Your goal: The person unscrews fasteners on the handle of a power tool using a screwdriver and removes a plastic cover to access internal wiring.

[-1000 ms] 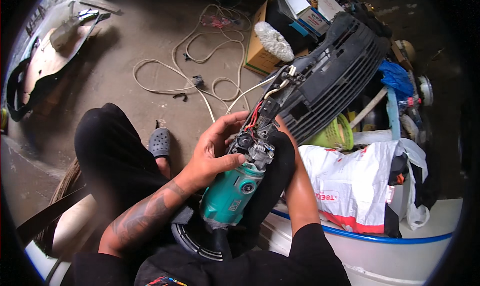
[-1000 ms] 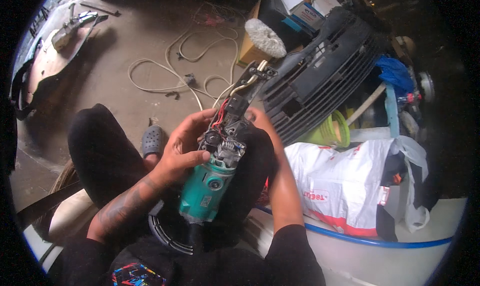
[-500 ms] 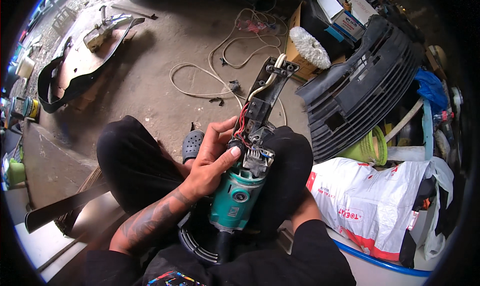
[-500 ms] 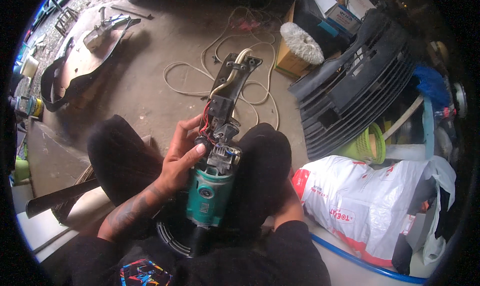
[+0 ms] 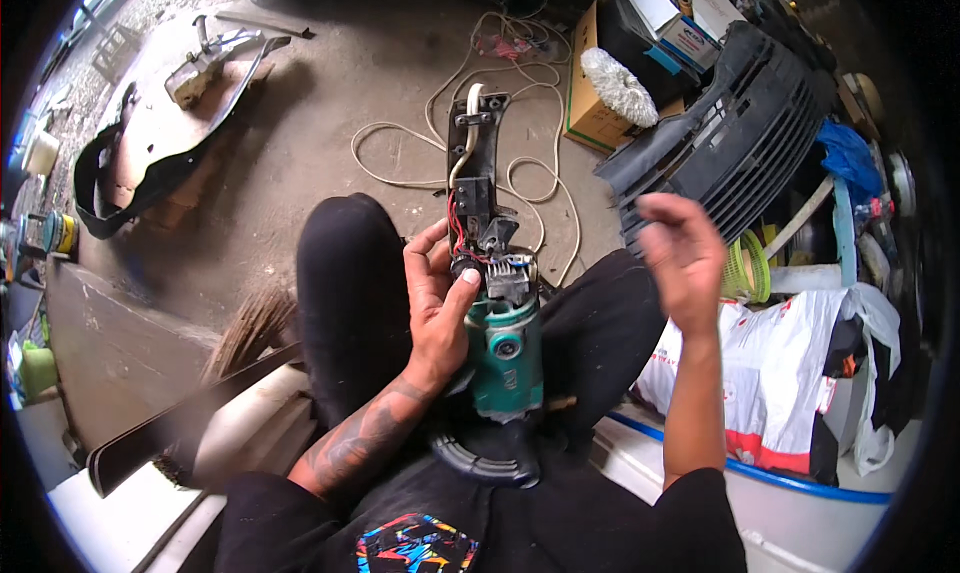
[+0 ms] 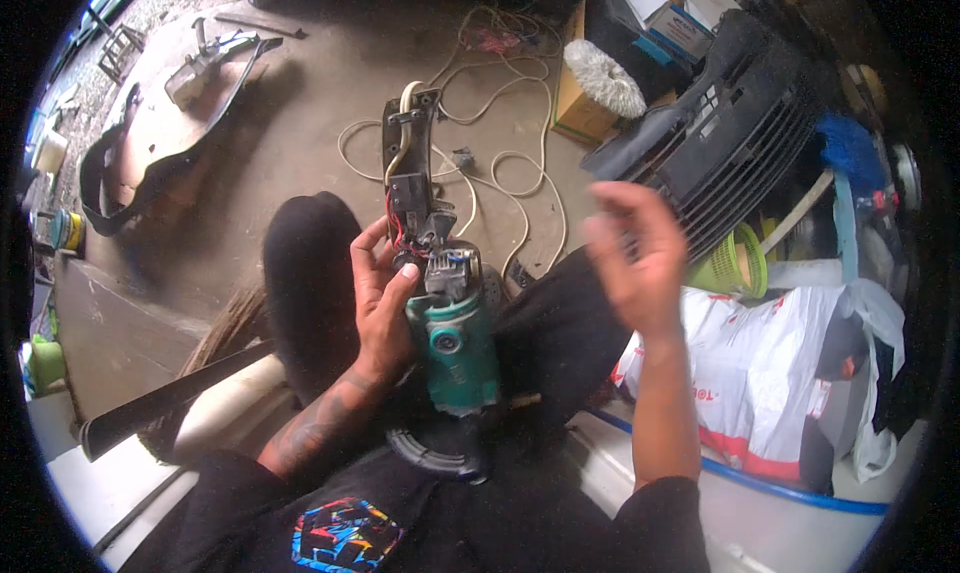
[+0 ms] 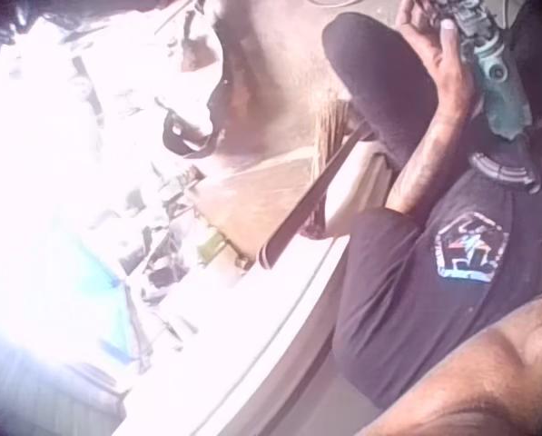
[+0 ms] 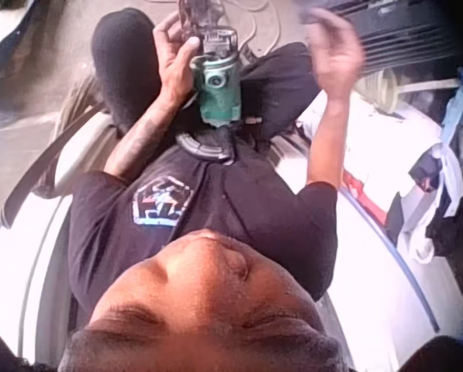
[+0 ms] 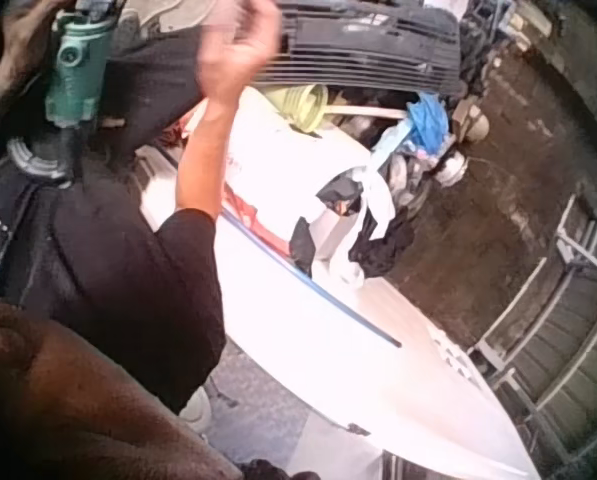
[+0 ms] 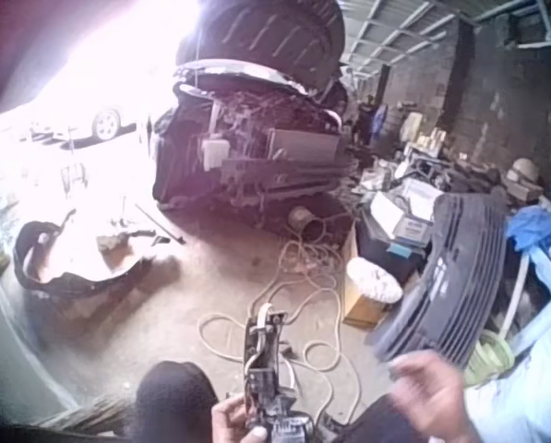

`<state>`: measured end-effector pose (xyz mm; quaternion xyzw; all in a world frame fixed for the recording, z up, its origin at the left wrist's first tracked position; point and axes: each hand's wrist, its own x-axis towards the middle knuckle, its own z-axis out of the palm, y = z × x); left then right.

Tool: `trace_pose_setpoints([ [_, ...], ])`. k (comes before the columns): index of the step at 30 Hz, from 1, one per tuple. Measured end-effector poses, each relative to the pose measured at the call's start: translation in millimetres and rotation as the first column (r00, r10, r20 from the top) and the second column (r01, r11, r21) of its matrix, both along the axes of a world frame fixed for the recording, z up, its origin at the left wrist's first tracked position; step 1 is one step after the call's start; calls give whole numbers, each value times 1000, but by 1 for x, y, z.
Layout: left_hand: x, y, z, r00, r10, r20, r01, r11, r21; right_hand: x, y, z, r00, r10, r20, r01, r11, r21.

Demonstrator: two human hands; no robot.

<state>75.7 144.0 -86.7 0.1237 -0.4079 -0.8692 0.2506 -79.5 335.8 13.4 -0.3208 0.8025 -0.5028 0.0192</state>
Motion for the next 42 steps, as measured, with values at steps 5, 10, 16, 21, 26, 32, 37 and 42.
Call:
trace_pose_setpoints([
  [5, -20, 12, 2, 999, -19, -44, 15, 996, -88, 40, -55, -10, 974, 190, 121, -208, 966, 155],
  [10, -20, 29, 17, 992, -111, -53, 95, 966, -242, 19, -48, -18, 979, 174, 109, -149, 967, -209],
  [16, -5, 28, 11, 993, -102, -50, 88, 968, -235, 43, -34, 34, 856, 185, -483, -77, 969, 233],
  [21, 5, 27, 13, 984, -167, -60, 168, 986, 17, 61, -37, 2, 951, 131, -281, -76, 977, 199],
  [26, 0, 15, 20, 953, -303, -19, 303, 945, 126, 46, -24, -31, 971, 155, 179, -148, 988, -54],
  [32, 2, 2, -2, 967, -255, -24, 256, 966, 41, 57, -41, -16, 946, 226, -231, -165, 952, 256],
  [37, 4, 10, 0, 976, -209, 62, 204, 975, 86, 51, -55, -16, 945, 231, -233, -155, 941, 301],
  [42, 5, 17, -18, 986, -105, 130, 120, 986, -113, 46, -68, -19, 959, 252, -133, -203, 931, 304],
])
